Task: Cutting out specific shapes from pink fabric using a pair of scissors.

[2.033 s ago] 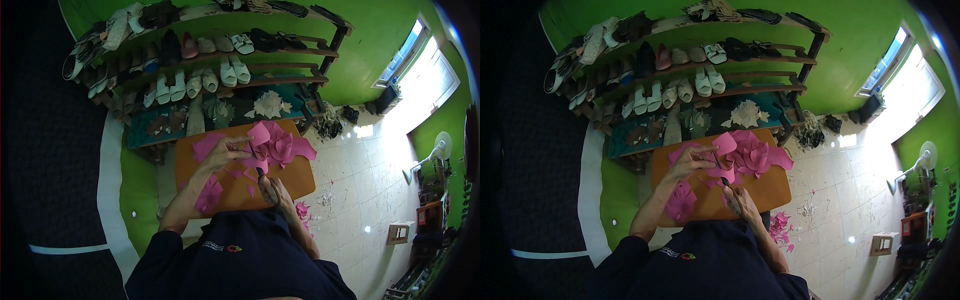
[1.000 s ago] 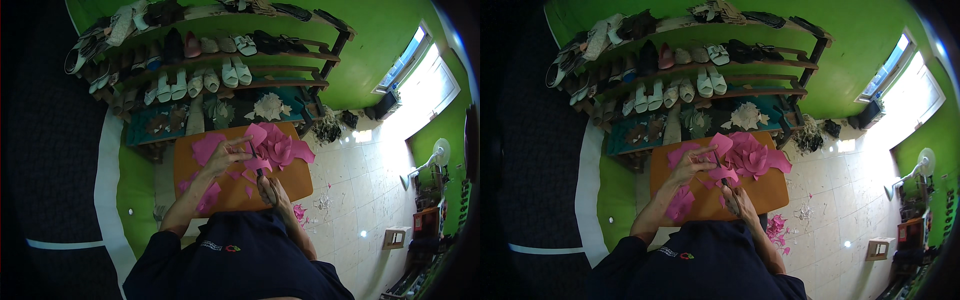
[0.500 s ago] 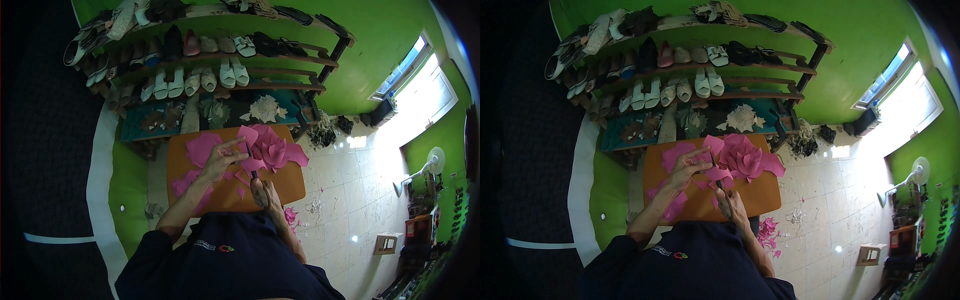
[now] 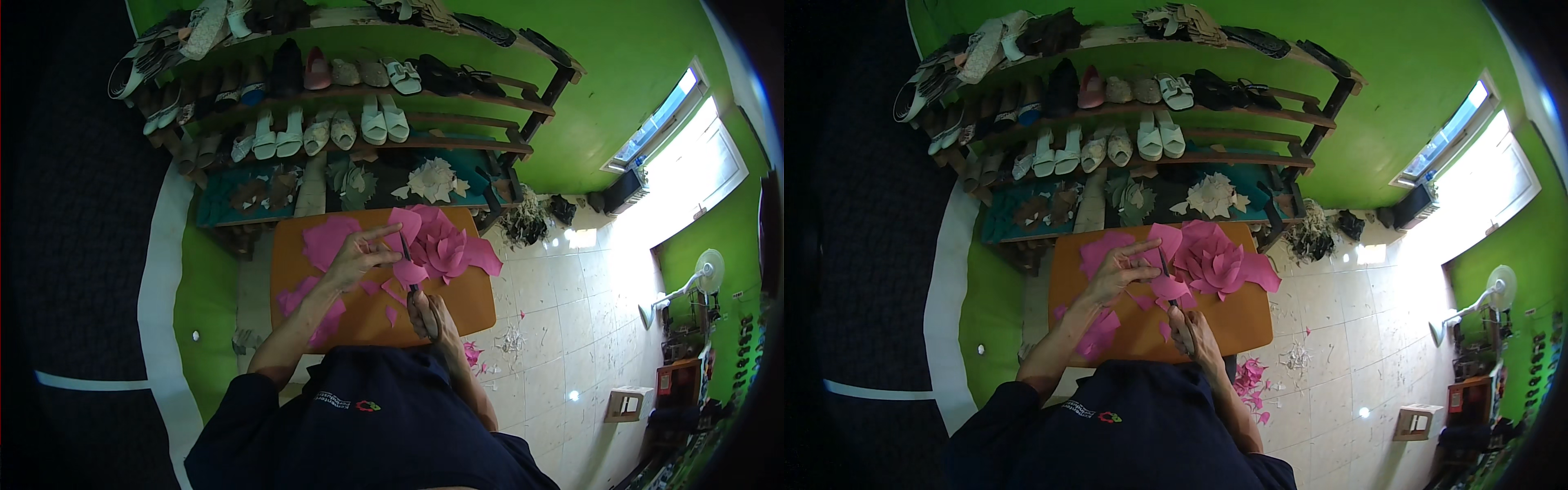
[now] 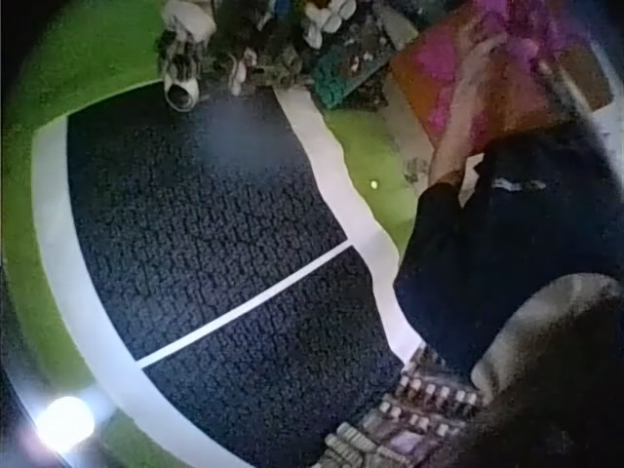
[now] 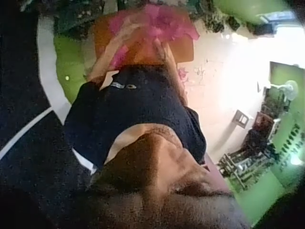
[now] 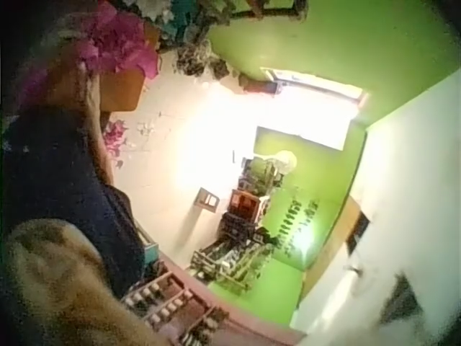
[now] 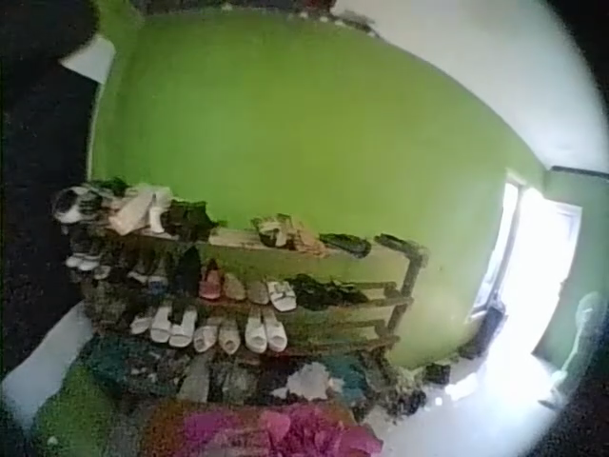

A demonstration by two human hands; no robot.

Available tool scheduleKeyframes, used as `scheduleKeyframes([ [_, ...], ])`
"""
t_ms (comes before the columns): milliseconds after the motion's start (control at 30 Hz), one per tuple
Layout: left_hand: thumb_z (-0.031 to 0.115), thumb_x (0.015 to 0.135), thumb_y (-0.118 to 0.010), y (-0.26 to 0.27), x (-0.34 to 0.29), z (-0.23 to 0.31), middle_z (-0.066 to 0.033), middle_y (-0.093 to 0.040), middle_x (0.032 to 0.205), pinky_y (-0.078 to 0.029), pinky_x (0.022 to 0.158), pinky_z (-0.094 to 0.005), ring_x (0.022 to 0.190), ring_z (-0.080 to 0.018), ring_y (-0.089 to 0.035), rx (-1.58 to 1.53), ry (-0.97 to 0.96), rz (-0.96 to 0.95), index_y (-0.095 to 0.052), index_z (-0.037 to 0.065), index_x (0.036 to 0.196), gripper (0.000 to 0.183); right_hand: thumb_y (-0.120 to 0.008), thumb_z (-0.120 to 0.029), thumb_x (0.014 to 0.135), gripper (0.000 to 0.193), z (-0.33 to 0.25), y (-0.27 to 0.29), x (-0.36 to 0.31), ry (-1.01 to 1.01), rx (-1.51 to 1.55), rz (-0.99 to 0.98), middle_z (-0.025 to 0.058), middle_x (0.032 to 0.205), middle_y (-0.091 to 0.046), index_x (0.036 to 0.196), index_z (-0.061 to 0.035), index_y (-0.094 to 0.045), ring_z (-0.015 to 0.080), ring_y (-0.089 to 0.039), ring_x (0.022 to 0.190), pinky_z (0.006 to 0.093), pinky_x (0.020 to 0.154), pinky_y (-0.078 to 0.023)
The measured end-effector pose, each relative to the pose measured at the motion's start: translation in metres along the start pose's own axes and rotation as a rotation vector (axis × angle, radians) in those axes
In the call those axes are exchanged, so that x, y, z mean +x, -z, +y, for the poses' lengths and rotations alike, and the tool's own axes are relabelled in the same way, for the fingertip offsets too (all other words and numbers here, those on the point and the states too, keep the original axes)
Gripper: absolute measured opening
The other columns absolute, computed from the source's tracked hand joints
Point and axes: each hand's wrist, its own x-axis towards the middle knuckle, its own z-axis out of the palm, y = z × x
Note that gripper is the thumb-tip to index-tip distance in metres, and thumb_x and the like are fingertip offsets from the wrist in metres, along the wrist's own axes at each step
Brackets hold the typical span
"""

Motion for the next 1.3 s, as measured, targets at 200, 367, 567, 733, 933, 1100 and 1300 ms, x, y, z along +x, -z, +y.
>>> scheduleKeyframes([
  [200,-0.004,0.086,-0.069,-0.005,-0.001,-0.014,0.0041,-0.062,0.076,-0.056,0.081,-0.0252,0.076,-0.0061,-0.064,-0.145,-0.047,0.052,-0.055,0.007,0.139,0.055,-0.047,-0.070,0.094,0.063,0.001,-0.003,0.003,0.036,-0.006,0.041,-0.0041,0.054,-0.036,0.069,-0.0112,-0.044,0.0070,-0.034,0.042,0.0249,0.040,-0.027],
  [367,-0.003,0.087,-0.069,-0.018,-0.005,-0.009,0.0010,-0.067,0.079,-0.058,0.087,-0.0288,0.080,-0.0088,-0.068,-0.208,-0.025,0.126,-0.052,0.006,0.140,0.057,-0.059,-0.055,0.093,0.051,0.006,-0.005,0.005,-0.011,0.121,0.099,-0.0062,0.052,-0.039,0.066,-0.0138,-0.044,0.0058,-0.035,0.039,0.0251,0.038,-0.027],
  [567,-0.003,0.087,-0.069,-0.017,-0.005,-0.015,-0.0056,-0.072,0.089,-0.057,0.085,-0.0272,0.084,-0.0117,-0.070,-0.260,-0.042,0.131,-0.054,0.006,0.138,0.055,-0.061,-0.053,0.092,0.051,0.013,-0.007,0.003,-0.025,0.102,0.116,-0.0059,0.053,-0.040,0.066,-0.0130,-0.045,0.0056,-0.036,0.041,0.0252,0.039,-0.027],
  [733,-0.002,0.085,-0.071,-0.005,0.001,-0.012,-0.0071,-0.073,0.091,-0.057,0.083,-0.0273,0.085,-0.0126,-0.070,-0.154,-0.047,0.117,-0.060,0.005,0.132,0.049,-0.051,-0.060,0.096,0.057,0.011,-0.006,-0.003,0.070,0.087,-0.007,-0.0034,0.056,-0.041,0.069,-0.0097,-0.046,0.0066,-0.036,0.044,0.0256,0.041,-0.028],
  [933,-0.002,0.084,-0.072,-0.008,-0.004,-0.010,-0.0055,-0.072,0.090,-0.057,0.081,-0.0270,0.085,-0.0121,-0.069,-0.115,-0.063,0.122,-0.060,0.004,0.132,0.050,-0.046,-0.063,0.097,0.060,0.012,-0.006,0.006,0.137,0.024,-0.009,-0.0030,0.057,-0.040,0.074,-0.0080,-0.048,0.0072,-0.038,0.046,0.0260,0.042,-0.030],
  [1100,-0.006,0.085,-0.071,-0.011,-0.002,-0.022,-0.0070,-0.068,0.102,-0.058,0.085,-0.0278,0.089,-0.0131,-0.070,-0.209,-0.125,0.146,-0.058,0.003,0.133,0.051,-0.053,-0.058,0.096,0.054,0.020,-0.003,0.012,0.019,0.081,0.032,-0.0031,0.057,-0.043,0.073,-0.0087,-0.049,0.0076,-0.041,0.044,0.0267,0.039,-0.033],
  [1300,-0.007,0.083,-0.072,-0.018,-0.006,-0.029,-0.0088,-0.069,0.106,-0.058,0.084,-0.0259,0.088,-0.0120,-0.070,-0.286,-0.186,0.255,-0.055,0.002,0.136,0.056,-0.060,-0.058,0.092,0.053,0.015,-0.011,0.013,-0.023,0.070,0.118,-0.0042,0.056,-0.044,0.072,-0.0101,-0.049,0.0077,-0.042,0.042,0.0264,0.039,-0.033],
])
